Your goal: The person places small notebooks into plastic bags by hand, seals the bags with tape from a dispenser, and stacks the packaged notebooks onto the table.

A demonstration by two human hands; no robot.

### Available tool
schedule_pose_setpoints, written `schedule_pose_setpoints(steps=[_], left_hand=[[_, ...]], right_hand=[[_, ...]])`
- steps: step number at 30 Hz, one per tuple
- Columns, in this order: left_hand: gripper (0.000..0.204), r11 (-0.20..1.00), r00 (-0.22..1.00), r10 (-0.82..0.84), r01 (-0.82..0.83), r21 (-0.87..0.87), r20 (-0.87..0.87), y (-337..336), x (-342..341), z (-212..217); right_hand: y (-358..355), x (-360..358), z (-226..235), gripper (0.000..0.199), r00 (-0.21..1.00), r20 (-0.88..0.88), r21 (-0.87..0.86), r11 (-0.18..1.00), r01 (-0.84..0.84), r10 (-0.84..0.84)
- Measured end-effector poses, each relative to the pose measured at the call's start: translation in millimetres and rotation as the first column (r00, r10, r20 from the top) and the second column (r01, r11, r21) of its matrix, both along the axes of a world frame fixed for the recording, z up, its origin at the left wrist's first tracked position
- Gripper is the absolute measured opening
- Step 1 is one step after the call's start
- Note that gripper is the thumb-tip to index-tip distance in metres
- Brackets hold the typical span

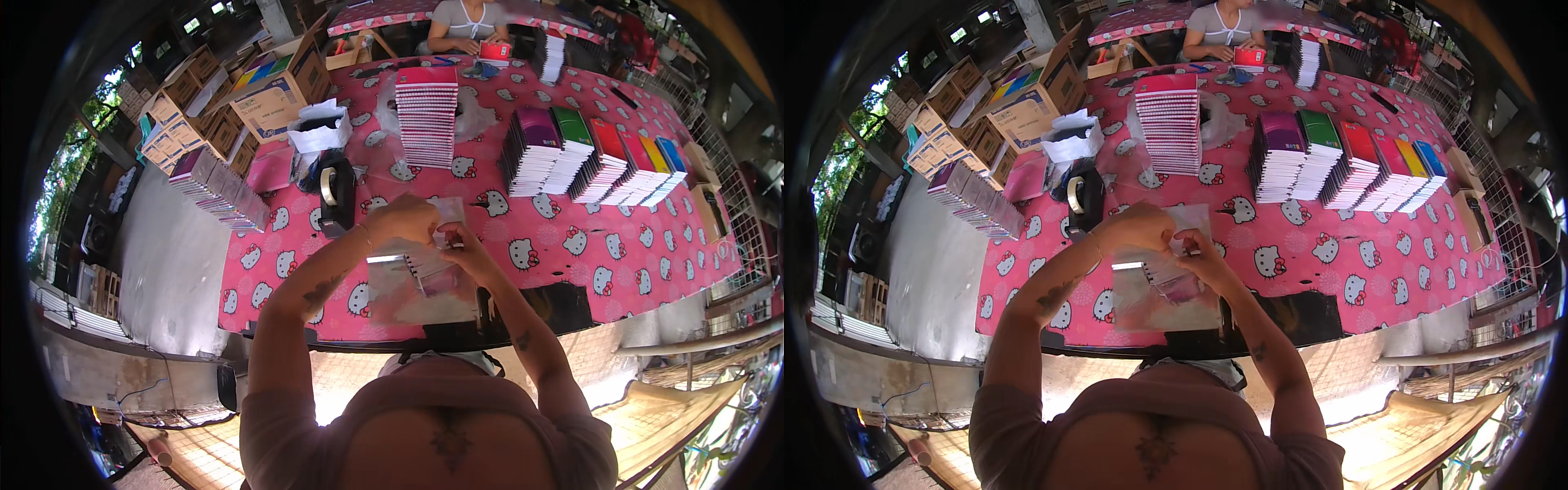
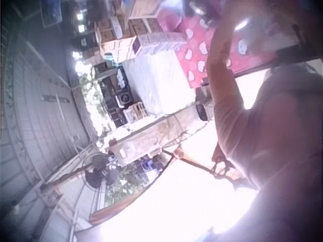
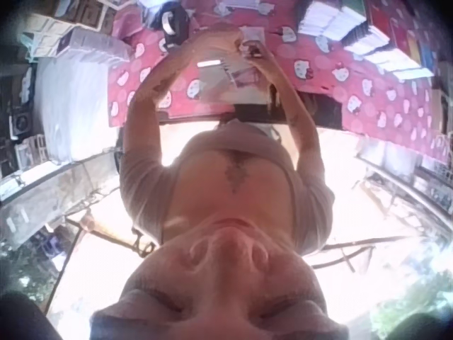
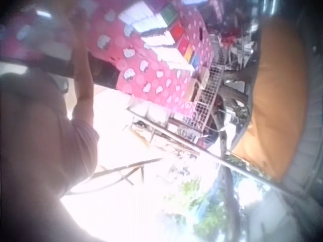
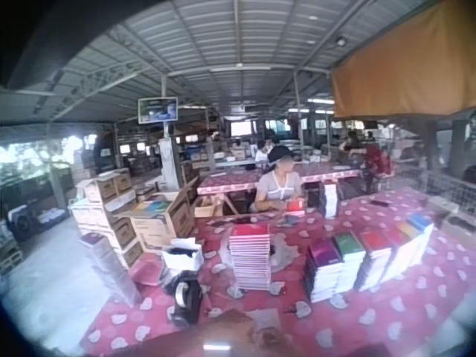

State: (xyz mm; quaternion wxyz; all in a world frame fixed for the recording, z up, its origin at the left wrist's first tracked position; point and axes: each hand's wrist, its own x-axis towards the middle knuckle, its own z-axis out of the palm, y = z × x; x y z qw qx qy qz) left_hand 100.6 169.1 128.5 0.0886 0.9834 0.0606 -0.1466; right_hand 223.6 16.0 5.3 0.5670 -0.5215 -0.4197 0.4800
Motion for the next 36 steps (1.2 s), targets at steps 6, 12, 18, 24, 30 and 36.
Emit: schedule_pose_setpoints(steps=[6,12,18,24,30,36], left_hand=[[0.026,0.197,0.907,0.351,-0.313,-0.929,-0.231,67.5,-55.9,-166.2],[0.055,0.092,0.505,0.859,0.003,-0.996,0.081,-22.3,-91.0,-126.1],[0.075,0.563,0.248,0.825,-0.302,-0.769,0.507,-115.9,-118.4,-154.8],[0.068,0.755,0.292,0.584,-0.539,-0.374,0.758,-93.6,-185.5,-78.9],[0.061,0.705,0.358,0.604,-0.656,-0.269,0.712,-70.4,-259.1,-71.9],[0.072,-0.115,-0.662,0.746,-0.232,-0.966,0.07,73.2,-378.9,-146.1]], right_hand=[[2.8,-20.4,-6.3,0.051,1.0,0.011,0.109,0.994,-0.005,0.004],[-33.2,-8.5,-49.0,0.072,0.945,-0.28,0.14,0.967,0.213,-0.168],[-37.2,-77.4,16.1,0.085,0.952,-0.305,0.075,0.997,0.006,0.017],[-15.4,-124.4,44.4,0.1,0.504,0.857,0.251,0.942,-0.221,-0.11],[7.5,-160.9,57.1,0.093,0.377,0.918,0.13,0.803,-0.581,0.124],[-7.8,-133.1,39.5,0.061,0.764,0.645,0.226,0.958,-0.176,-0.011]])
